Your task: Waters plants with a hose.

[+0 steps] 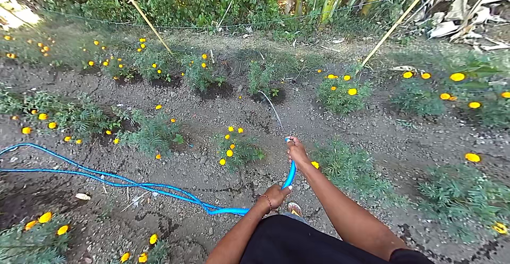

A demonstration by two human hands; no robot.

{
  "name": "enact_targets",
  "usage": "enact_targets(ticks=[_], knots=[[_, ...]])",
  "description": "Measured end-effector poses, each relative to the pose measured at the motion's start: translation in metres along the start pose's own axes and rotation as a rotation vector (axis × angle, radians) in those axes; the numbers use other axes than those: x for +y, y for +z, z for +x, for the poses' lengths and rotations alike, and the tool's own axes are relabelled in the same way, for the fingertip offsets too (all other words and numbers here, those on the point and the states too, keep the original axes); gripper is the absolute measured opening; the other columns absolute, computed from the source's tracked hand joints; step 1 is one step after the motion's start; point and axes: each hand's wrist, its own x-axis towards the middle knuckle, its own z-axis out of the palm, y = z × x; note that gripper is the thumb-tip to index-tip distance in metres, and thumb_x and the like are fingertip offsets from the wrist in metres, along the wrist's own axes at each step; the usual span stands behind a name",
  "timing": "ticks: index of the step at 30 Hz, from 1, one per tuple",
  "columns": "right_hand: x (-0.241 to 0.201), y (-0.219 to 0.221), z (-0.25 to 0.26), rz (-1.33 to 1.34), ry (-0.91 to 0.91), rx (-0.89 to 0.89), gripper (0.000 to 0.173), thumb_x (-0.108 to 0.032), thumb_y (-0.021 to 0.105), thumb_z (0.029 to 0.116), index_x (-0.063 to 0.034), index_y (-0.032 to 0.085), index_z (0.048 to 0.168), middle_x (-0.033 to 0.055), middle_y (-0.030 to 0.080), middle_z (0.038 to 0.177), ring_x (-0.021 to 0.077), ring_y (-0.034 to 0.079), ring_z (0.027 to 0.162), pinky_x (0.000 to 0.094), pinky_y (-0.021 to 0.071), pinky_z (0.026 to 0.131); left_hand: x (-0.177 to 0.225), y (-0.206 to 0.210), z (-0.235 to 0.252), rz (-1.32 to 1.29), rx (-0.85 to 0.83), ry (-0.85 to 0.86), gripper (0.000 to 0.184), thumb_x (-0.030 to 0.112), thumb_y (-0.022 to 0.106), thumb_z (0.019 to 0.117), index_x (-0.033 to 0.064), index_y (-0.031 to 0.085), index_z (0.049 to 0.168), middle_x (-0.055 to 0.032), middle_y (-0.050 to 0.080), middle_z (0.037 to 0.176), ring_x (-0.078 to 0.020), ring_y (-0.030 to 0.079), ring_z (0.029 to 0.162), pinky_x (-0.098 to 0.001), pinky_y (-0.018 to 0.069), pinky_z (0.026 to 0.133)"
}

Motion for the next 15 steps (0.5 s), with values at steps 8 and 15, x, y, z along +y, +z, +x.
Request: enact_targets(ticks=[8, 15], knots=[[0.0005, -0.0006, -0.0011, 0.005, -0.008, -0.004, 0.030, -0.025, 0.037, 0.1134, -0.0105, 0.049, 0.137, 0.0007, 0.040, 0.070, 0.0094, 0.036, 0.043, 0.0257, 0.0365, 0.040, 0.0006, 0.0007, -0.0010, -0.003, 0.005, 0.008, 0.050, 0.048, 0.039, 0.1102, 0.0067, 0.055, 0.087, 0.0018, 0.041, 0.061, -0.0104, 0.038, 0.047, -0.0275, 0.0352, 0.049], [0.0016, 0.0028, -0.0007, -0.040, -0.024, -0.009, 0.030, -0.025, 0.037, 0.1134, -0.0098, 0.050, 0.136, 0.0018, 0.042, 0.073, 0.0100, 0.037, 0.046, 0.0263, 0.0369, 0.042, -0.0003, -0.0010, -0.0047, 0.014, 0.009, 0.005, 0.053, 0.050, 0.038, 0.1099, 0.0055, 0.057, 0.089, 0.0009, 0.043, 0.062, -0.0109, 0.039, 0.048, -0.0280, 0.0363, 0.050]])
